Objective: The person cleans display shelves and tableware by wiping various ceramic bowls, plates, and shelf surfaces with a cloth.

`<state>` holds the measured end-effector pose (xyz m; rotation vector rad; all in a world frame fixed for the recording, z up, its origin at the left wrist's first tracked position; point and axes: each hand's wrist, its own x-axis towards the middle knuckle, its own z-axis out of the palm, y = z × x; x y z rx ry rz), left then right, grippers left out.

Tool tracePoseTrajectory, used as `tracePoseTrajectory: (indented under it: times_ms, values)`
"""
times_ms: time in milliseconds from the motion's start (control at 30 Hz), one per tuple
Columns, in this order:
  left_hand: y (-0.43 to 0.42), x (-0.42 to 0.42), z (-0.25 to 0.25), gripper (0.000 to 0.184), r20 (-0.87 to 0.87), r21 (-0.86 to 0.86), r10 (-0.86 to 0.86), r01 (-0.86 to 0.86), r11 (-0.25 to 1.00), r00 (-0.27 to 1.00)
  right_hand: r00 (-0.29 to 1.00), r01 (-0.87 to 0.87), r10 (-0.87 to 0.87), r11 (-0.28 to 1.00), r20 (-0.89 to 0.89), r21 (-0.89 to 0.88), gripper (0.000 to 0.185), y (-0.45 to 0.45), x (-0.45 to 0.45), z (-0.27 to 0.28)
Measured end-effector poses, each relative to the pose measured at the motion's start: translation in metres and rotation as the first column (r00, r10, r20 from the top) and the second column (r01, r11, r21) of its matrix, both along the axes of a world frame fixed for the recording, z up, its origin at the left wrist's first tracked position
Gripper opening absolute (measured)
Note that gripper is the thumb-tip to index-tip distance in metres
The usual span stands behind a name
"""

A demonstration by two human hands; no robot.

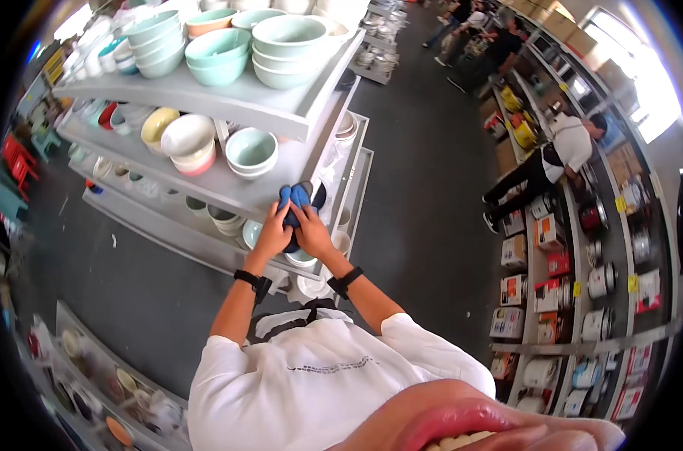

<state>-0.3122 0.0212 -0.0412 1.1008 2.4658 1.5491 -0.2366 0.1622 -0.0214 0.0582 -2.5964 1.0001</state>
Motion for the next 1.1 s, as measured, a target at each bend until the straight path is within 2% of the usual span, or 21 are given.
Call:
tracePoseTrajectory:
  times_ms: [33,67,167,233,267,400,467,500,533,600,633,700,800,833,867,933,967,1000,1067,1100]
  values:
    - [-0.012,-0.002,-0.001,0.065,-0.066,-0.036,-0.019,0.017,0.999,0.998,0.997,0.065,-0.057,0.982,-0.050,0.176,0.063,-0.008,-0.010,-0.012]
    - [-0.031,-0.009,0.001,0.062,0.044,-0.086,-0.047,0.051,0.995,0.998,0.990,0.128,-0.102,0.935,-0.095,0.330,0.060,-0.025,-0.018,-0.025]
    - [-0.078,-0.033,-0.009,0.062,-0.001,-0.106,-0.088,0.087,0.990,0.996,0.992,0.114,-0.124,0.938,0.008,0.326,0.051,-0.054,-0.047,-0.014]
    - [-0.108,-0.046,-0.003,0.062,0.051,-0.168,-0.131,0.138,0.976,0.990,0.989,0.123,-0.142,0.940,0.037,0.319,0.051,-0.070,-0.071,-0.009]
    - [-0.121,-0.047,-0.007,0.062,0.069,-0.159,-0.131,0.141,0.977,0.989,0.990,0.134,-0.143,0.950,0.013,0.283,0.052,-0.078,-0.076,-0.013]
    - [-0.153,-0.082,0.007,0.061,-0.013,-0.213,-0.141,0.135,0.968,0.990,0.982,0.140,-0.172,0.938,0.073,0.318,0.060,-0.108,-0.092,0.010]
    - [-0.163,-0.093,0.011,0.065,-0.107,-0.354,-0.153,0.106,0.929,0.982,0.974,0.165,-0.212,0.911,0.085,0.379,0.068,-0.122,-0.083,0.023]
    - [-0.174,-0.096,-0.003,0.063,-0.140,-0.342,-0.155,0.099,0.934,0.978,0.950,0.145,-0.242,0.902,0.197,0.406,0.068,-0.109,-0.079,0.024]
    - [-0.161,-0.110,-0.007,0.063,-0.373,-0.362,-0.178,0.034,0.931,0.911,0.913,0.121,-0.271,0.895,0.306,0.430,0.067,-0.095,-0.075,0.018]
    - [-0.158,-0.111,-0.008,0.059,-0.472,-0.348,-0.159,-0.018,0.937,0.867,0.916,0.181,-0.329,0.850,0.231,0.495,0.065,-0.082,-0.068,0.004]
    - [-0.159,-0.127,-0.004,0.059,-0.485,-0.326,-0.141,-0.029,0.945,0.863,0.909,0.209,-0.350,0.853,0.226,0.478,0.063,-0.085,-0.071,0.011]
    - [-0.170,-0.134,-0.019,0.074,-0.414,-0.439,-0.219,0.017,0.898,0.884,0.901,0.189,-0.351,0.847,0.256,0.498,0.061,-0.086,-0.072,0.007]
    - [-0.181,-0.152,-0.025,0.078,-0.421,-0.524,-0.258,-0.001,0.852,0.869,0.896,0.187,-0.362,0.833,0.259,0.520,0.060,-0.095,-0.087,0.001]
    - [-0.184,-0.157,-0.024,0.069,-0.483,-0.479,-0.216,-0.049,0.876,0.849,0.891,0.177,-0.365,0.825,0.268,0.536,0.060,-0.100,-0.093,-0.002]
    - [-0.186,-0.163,-0.024,0.069,-0.476,-0.486,-0.219,-0.048,0.873,0.852,0.890,0.172,-0.362,0.830,0.276,0.531,0.060,-0.109,-0.098,-0.008]
    - [-0.187,-0.175,-0.024,0.055,-0.398,-0.493,-0.135,-0.088,0.866,0.907,0.894,0.266,-0.424,0.764,0.147,0.588,0.060,-0.131,-0.109,-0.020]
    - [-0.186,-0.180,-0.022,0.043,-0.441,-0.476,-0.101,-0.137,0.869,0.892,0.895,0.290,-0.434,0.738,0.100,0.609,0.060,-0.138,-0.115,-0.026]
    - [-0.186,-0.186,-0.021,0.043,-0.438,-0.478,-0.096,-0.141,0.867,0.894,0.898,0.283,-0.428,0.742,0.104,0.608,0.060,-0.145,-0.119,-0.028]
    - [-0.184,-0.192,-0.019,0.021,-0.450,-0.446,-0.131,-0.095,0.890,0.883,0.872,0.348,-0.487,0.694,0.055,0.630,0.060,-0.153,-0.122,-0.026]
    - [-0.185,-0.190,-0.017,0.020,-0.529,-0.471,-0.162,-0.129,0.873,0.833,0.872,0.357,-0.487,0.706,0.053,0.612,0.060,-0.152,-0.117,-0.020]
